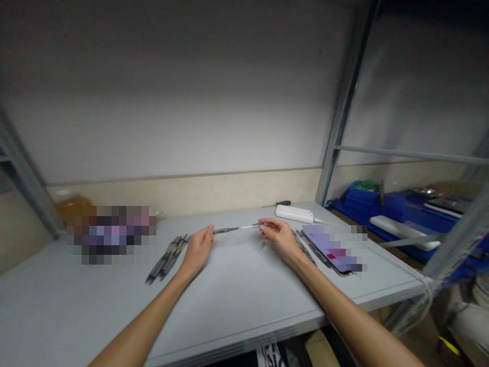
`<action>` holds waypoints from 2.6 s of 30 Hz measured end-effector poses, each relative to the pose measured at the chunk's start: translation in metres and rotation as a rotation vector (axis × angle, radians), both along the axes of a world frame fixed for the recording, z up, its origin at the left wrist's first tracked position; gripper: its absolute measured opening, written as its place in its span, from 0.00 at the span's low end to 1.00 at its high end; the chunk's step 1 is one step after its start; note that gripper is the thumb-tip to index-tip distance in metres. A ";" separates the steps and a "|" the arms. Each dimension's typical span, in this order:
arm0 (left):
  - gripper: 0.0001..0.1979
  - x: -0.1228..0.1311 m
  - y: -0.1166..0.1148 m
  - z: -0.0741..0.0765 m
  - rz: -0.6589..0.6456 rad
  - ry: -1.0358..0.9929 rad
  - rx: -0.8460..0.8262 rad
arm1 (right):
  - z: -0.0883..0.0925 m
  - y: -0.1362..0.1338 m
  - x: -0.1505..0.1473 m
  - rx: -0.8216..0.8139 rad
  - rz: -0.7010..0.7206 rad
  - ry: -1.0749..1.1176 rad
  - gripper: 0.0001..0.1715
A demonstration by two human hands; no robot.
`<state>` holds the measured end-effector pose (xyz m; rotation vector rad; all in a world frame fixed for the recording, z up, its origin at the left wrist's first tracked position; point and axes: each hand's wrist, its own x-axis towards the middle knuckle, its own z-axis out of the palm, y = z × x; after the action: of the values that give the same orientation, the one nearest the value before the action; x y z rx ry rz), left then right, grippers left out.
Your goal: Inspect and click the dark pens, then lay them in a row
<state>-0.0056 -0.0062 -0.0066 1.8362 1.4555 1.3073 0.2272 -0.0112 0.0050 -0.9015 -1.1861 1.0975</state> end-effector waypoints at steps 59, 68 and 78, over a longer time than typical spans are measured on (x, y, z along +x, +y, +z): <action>0.11 0.006 -0.007 0.003 -0.215 -0.049 0.002 | -0.006 -0.003 -0.006 -0.053 0.072 -0.490 0.36; 0.12 0.004 -0.007 0.010 -0.138 -0.105 0.034 | -0.004 -0.004 -0.003 0.154 0.051 -0.319 0.21; 0.13 0.005 -0.005 0.004 -0.192 -0.070 -0.007 | 0.000 -0.008 -0.003 0.133 0.057 -0.488 0.24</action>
<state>-0.0011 -0.0115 -0.0023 1.8549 1.2132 1.2574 0.2239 -0.0192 0.0049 -1.0698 -1.6723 0.8519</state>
